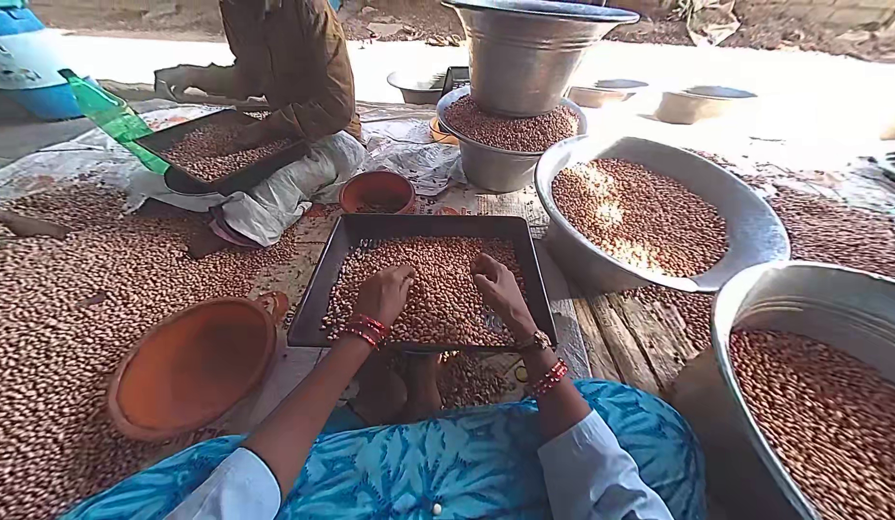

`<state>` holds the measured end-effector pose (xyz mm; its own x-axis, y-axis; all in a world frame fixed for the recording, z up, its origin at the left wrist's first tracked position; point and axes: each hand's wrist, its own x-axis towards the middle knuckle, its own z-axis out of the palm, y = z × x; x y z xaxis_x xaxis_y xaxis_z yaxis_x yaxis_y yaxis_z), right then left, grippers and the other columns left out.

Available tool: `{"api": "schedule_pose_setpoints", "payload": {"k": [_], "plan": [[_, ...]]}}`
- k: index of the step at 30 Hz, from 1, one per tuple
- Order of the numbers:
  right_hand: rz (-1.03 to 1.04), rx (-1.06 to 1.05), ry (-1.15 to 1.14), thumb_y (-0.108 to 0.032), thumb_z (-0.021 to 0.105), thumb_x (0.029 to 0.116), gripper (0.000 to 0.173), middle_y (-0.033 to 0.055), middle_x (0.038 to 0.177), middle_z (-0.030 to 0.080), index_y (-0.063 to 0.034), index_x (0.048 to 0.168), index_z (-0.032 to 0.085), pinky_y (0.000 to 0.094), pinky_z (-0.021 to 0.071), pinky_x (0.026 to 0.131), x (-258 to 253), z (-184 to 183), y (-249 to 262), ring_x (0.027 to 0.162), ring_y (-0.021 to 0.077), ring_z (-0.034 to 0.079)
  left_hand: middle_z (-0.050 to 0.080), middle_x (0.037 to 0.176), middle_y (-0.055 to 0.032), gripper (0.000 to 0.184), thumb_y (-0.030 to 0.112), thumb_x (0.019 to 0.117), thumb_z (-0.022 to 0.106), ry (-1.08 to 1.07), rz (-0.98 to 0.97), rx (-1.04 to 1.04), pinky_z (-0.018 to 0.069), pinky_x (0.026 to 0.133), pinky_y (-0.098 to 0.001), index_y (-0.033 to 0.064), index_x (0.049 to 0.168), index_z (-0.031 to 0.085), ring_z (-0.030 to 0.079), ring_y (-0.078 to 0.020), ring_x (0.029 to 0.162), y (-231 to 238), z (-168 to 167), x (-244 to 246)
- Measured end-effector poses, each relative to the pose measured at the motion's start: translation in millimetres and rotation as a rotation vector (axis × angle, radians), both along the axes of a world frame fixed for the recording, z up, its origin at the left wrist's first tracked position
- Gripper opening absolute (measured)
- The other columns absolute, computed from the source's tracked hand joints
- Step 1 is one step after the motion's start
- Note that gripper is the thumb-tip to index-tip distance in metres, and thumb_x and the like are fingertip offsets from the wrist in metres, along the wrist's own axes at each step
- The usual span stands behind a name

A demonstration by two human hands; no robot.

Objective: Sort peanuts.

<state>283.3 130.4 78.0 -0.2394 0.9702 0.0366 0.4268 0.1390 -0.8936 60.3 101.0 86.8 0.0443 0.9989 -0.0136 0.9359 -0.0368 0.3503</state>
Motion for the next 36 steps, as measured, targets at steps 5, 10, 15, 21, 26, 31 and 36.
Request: {"api": "schedule_pose_setpoints", "payload": {"k": [5, 10, 15, 21, 26, 31, 36], "plan": [[0.156, 0.117, -0.463, -0.023, 0.057, 0.1016, 0.028, 0.0136, 0.091, 0.071, -0.0071, 0.119, 0.072, 0.0484, 0.0519, 0.081, -15, 0, -7, 0.084, 0.0284, 0.067, 0.070, 0.122, -0.0233, 0.031, 0.017, 0.1077, 0.052, -0.068, 0.031, -0.052, 0.0492, 0.102, -0.0545, 0.0012, 0.131, 0.066, 0.068, -0.0384, 0.114, 6, -2, -4], [0.270, 0.094, -0.575, -0.016, 0.058, 0.1016, 0.028, 0.0201, 0.116, 0.073, -0.0075, 0.125, 0.070, 0.0578, 0.0507, 0.094, -25, 0, -12, 0.111, 0.0391, 0.068, 0.055, 0.075, 0.0015, 0.027, 0.000, 0.0989, 0.038, -0.808, 0.133, 0.060, 0.0392, 0.052, -0.0155, -0.0021, 0.110, 0.063, 0.046, 0.0000, 0.054, 7, -9, -36], [0.304, 0.053, -0.617, -0.018, 0.060, 0.0999, 0.029, 0.0213, 0.113, 0.072, -0.0050, 0.124, 0.068, 0.0587, 0.0506, 0.092, -28, 1, -10, 0.110, 0.0397, 0.068, 0.071, 0.109, -0.0187, 0.029, 0.011, 0.1074, 0.048, -0.311, 0.029, -0.068, 0.0501, 0.090, -0.0471, 0.0052, 0.127, 0.069, 0.066, -0.0284, 0.093, 3, 1, -27], [0.335, 0.027, -0.581, -0.019, 0.058, 0.1014, 0.028, 0.0221, 0.110, 0.070, -0.0017, 0.121, 0.067, 0.0568, 0.0509, 0.093, -23, -11, -5, 0.107, 0.0384, 0.068, 0.067, 0.132, -0.0224, 0.035, 0.011, 0.1076, 0.048, -0.055, -0.024, -0.036, 0.0473, 0.106, -0.0558, 0.0062, 0.138, 0.065, 0.065, -0.0404, 0.122, 1, -14, 2], [0.403, 0.009, -0.537, -0.020, 0.064, 0.0987, 0.024, 0.0193, 0.097, 0.071, 0.0000, 0.111, 0.071, 0.0530, 0.0521, 0.086, -14, 2, -11, 0.092, 0.0332, 0.068, 0.068, 0.124, -0.0254, 0.031, 0.015, 0.1072, 0.052, -0.078, 0.006, -0.104, 0.0471, 0.105, -0.0547, -0.0004, 0.130, 0.066, 0.066, -0.0401, 0.116, 1, -7, -7], [0.830, 0.002, 0.090, -0.012, 0.067, 0.0987, 0.020, 0.0018, 0.103, 0.074, 0.0015, 0.114, 0.070, 0.0206, 0.0556, 0.085, 13, 43, -28, 0.091, -0.0004, 0.067, 0.074, 0.093, 0.0036, 0.015, 0.009, 0.1018, 0.057, -0.775, -0.431, -0.373, 0.0597, 0.082, -0.0234, 0.0032, 0.108, 0.070, 0.071, -0.0037, 0.083, -15, 15, -46], [0.326, 0.027, -0.475, -0.026, 0.065, 0.1010, 0.033, 0.0141, 0.121, 0.072, -0.0054, 0.127, 0.069, 0.0474, 0.0520, 0.100, 40, 44, -16, 0.112, 0.0258, 0.069, 0.072, 0.103, -0.0081, 0.018, 0.006, 0.1030, 0.060, -0.573, -0.187, -0.395, 0.0626, 0.080, -0.0312, 0.0001, 0.120, 0.065, 0.073, -0.0144, 0.084, -18, 43, -67]]}}
